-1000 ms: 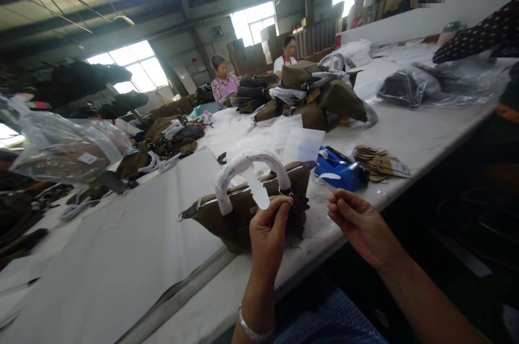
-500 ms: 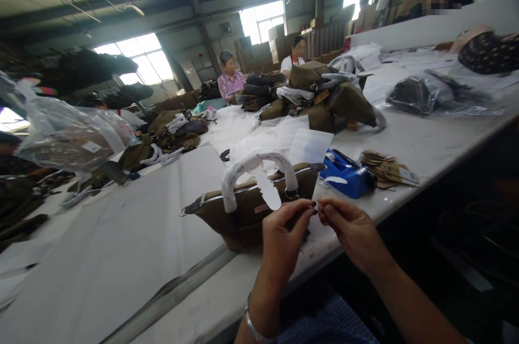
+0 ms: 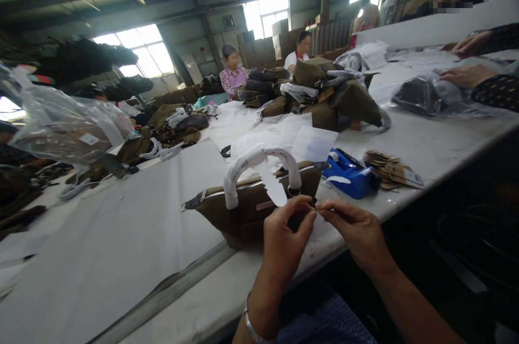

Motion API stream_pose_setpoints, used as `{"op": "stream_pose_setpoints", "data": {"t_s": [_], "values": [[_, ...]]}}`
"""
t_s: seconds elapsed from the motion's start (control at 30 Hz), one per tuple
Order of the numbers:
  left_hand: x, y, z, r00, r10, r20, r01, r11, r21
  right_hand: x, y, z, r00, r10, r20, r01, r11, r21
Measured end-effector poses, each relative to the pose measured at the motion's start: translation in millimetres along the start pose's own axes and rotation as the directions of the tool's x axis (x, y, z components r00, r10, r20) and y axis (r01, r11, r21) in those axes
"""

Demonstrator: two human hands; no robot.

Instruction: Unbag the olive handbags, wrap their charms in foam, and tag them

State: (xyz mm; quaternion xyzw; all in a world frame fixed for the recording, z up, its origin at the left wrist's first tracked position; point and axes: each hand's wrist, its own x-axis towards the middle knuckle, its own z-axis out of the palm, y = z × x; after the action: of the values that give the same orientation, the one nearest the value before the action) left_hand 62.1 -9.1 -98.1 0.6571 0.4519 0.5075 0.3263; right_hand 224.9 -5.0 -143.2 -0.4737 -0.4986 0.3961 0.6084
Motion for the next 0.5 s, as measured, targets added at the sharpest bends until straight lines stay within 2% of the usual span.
{"op": "stream_pose_setpoints", "data": {"t_s": [0.3, 0.5], "values": [[-1.6, -1.2, -2.1, 1.000, 0.013, 0.006, -0.013, 0.999, 0.048, 1.3, -5.4, -0.5, 0.988, -0.150, 0.033, 0.153, 0.980, -0.127], [-2.3, -2.0, 0.3, 1.000, 0.018, -0.012, -0.018, 0.998, 0.058, -0.9, -6.2, -0.8, 0.956, -0.290, 0.055, 0.294, 0.924, -0.245]]}}
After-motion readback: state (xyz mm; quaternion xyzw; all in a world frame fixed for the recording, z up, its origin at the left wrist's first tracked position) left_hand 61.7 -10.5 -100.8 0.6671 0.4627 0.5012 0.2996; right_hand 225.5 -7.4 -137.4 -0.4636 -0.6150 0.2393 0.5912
